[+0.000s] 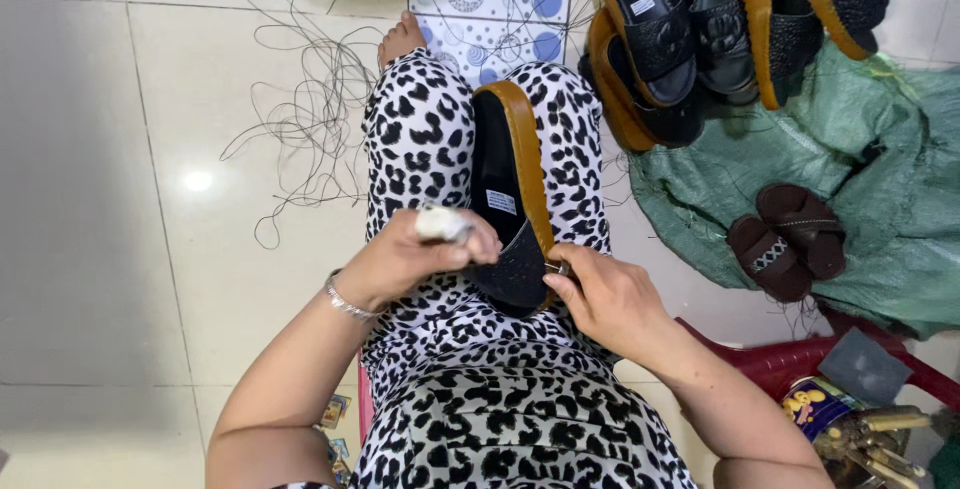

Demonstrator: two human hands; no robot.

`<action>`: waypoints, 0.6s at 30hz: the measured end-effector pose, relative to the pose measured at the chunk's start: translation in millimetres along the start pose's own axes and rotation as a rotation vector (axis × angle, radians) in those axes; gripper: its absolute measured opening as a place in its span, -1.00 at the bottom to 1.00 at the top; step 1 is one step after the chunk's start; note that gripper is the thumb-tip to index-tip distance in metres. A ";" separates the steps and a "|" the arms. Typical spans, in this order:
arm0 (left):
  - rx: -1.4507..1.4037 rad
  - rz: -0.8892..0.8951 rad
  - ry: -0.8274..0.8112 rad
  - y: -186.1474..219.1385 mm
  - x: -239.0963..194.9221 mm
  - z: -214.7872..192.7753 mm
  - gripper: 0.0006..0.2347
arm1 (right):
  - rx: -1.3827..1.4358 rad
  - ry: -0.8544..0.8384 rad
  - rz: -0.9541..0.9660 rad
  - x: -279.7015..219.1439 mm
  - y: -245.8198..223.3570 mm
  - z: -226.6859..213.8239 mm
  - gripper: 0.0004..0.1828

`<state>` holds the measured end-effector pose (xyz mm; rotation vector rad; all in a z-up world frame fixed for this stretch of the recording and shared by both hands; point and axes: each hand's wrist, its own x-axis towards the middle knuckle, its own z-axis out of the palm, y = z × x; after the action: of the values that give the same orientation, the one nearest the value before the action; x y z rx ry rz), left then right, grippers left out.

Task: The person sews a black slipper with a brown sole using a needle and thread. They hold the slipper between their legs while stitching the upper part, pulling the thread through repeatedly.

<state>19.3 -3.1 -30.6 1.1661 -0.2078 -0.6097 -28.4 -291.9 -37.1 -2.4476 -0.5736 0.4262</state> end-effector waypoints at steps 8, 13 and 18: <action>0.584 -0.248 -0.229 -5.1 19.4 22.7 -0.86 | -0.117 -0.003 0.014 -10.0 1.3 -2.9 -0.64; 0.529 -0.136 0.010 2.4 7.8 6.7 -0.83 | -0.007 -0.242 0.136 -4.7 -11.8 -68.9 -0.62; 0.440 -0.034 0.263 -15.2 -7.4 -9.8 -0.78 | -0.082 -0.271 0.082 -5.7 -5.6 -56.0 -0.62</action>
<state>12.5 4.9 -47.1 1.6639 -0.0991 -0.4438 -11.5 -316.7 10.9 -2.5154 -0.6138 0.7908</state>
